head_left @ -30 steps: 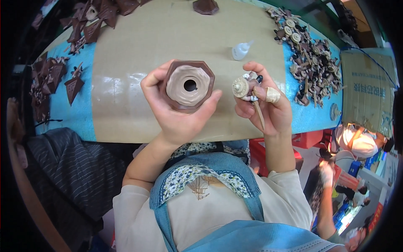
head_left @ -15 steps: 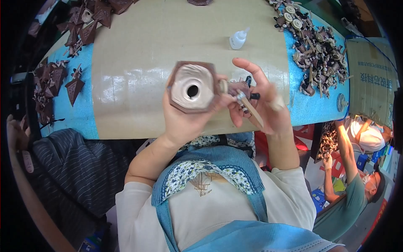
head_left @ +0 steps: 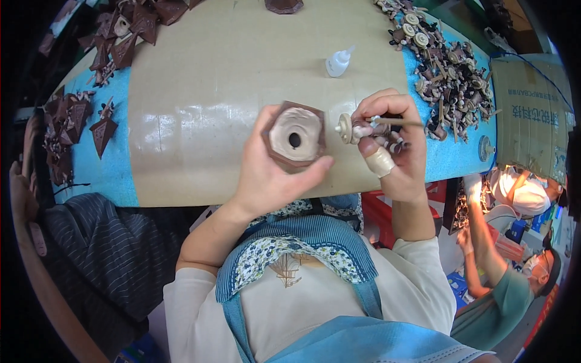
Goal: The person assembles figurines by applying glue into base pieces using a squeeze bottle and inserting figurine components into the bases.
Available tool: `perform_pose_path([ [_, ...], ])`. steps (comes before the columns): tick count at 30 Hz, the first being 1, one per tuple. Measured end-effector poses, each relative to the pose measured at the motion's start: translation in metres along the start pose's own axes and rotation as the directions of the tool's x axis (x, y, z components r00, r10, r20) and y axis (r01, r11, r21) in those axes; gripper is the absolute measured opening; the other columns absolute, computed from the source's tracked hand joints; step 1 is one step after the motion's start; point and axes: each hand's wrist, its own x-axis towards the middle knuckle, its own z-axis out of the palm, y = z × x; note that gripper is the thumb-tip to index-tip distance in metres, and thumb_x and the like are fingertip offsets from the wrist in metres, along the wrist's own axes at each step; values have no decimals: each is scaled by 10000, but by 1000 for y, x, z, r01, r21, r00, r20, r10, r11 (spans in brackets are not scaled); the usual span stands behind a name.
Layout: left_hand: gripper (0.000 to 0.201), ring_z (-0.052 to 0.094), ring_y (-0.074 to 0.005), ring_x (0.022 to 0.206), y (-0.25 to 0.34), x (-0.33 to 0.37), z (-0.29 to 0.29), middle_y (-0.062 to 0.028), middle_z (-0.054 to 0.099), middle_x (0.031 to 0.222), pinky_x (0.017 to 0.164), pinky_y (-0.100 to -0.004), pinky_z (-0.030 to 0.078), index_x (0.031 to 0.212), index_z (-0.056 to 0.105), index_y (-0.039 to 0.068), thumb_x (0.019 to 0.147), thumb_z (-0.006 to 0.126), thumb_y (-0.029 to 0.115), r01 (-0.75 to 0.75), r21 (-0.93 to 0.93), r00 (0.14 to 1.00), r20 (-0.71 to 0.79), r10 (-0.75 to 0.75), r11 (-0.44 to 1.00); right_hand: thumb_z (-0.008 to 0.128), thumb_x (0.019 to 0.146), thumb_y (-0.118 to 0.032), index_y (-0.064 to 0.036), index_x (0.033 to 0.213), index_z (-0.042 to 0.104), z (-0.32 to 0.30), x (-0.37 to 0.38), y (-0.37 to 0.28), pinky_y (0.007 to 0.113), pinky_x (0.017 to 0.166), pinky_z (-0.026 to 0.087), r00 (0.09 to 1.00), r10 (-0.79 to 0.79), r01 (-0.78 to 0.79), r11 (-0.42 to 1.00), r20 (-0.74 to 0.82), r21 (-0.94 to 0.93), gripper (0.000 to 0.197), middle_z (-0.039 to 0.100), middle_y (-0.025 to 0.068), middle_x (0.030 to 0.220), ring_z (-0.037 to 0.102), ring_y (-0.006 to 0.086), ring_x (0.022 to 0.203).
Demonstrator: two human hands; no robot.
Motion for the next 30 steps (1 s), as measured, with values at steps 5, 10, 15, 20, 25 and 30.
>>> perform_pose_path([
  [5, 579, 647, -184, 885, -12, 1, 18, -117, 639, 971, 756, -298, 512, 1123, 451, 21, 661, 792, 85, -129, 117, 988, -72, 138, 985, 631, 692, 28, 7, 970, 508, 11, 6, -10, 322, 662, 423, 945, -258, 317, 874, 200, -370, 304, 524, 128, 911, 496, 241, 752],
  [10, 617, 656, -237, 878, -14, -2, 18, -136, 634, 988, 747, -319, 519, 1128, 443, 17, 649, 821, 114, -225, 153, 965, -105, 242, 962, 630, 501, -37, 15, 960, 546, 23, 3, -18, 378, 666, 431, 874, -373, 487, 673, 312, -557, 469, 534, 136, 919, 479, 299, 788],
  [15, 623, 644, -270, 866, -14, -5, 19, -143, 613, 994, 729, -335, 513, 1122, 443, 16, 644, 829, 124, -263, 268, 949, -100, 298, 927, 606, 478, -107, -6, 872, 562, 28, -1, -18, 353, 630, 421, 840, -435, 534, 561, 324, -633, 409, 538, 111, 874, 479, 266, 760],
  [20, 535, 606, -283, 807, -17, -5, 24, -133, 587, 930, 696, -351, 492, 1095, 462, 22, 683, 784, 134, -318, 354, 912, -140, 386, 880, 586, 466, -154, -48, 771, 542, 36, -4, -18, 335, 596, 388, 847, -448, 509, 535, 284, -674, 325, 521, 64, 813, 461, 243, 734],
  [25, 475, 579, -278, 750, -22, -2, 23, -126, 576, 896, 664, -358, 465, 1068, 477, 21, 699, 749, 144, -396, 425, 861, -138, 490, 814, 568, 450, -172, -76, 685, 510, 39, -3, -18, 329, 576, 360, 846, -459, 505, 529, 271, -682, 260, 479, 34, 737, 436, 231, 707],
  [30, 443, 574, -278, 739, -29, -2, 19, -125, 575, 883, 656, -353, 453, 1042, 491, 24, 693, 737, 142, -439, 405, 855, -88, 512, 802, 560, 437, -183, -81, 654, 505, 41, -3, -19, 334, 566, 349, 866, -416, 492, 613, 276, -618, 246, 435, 35, 697, 419, 232, 681],
])
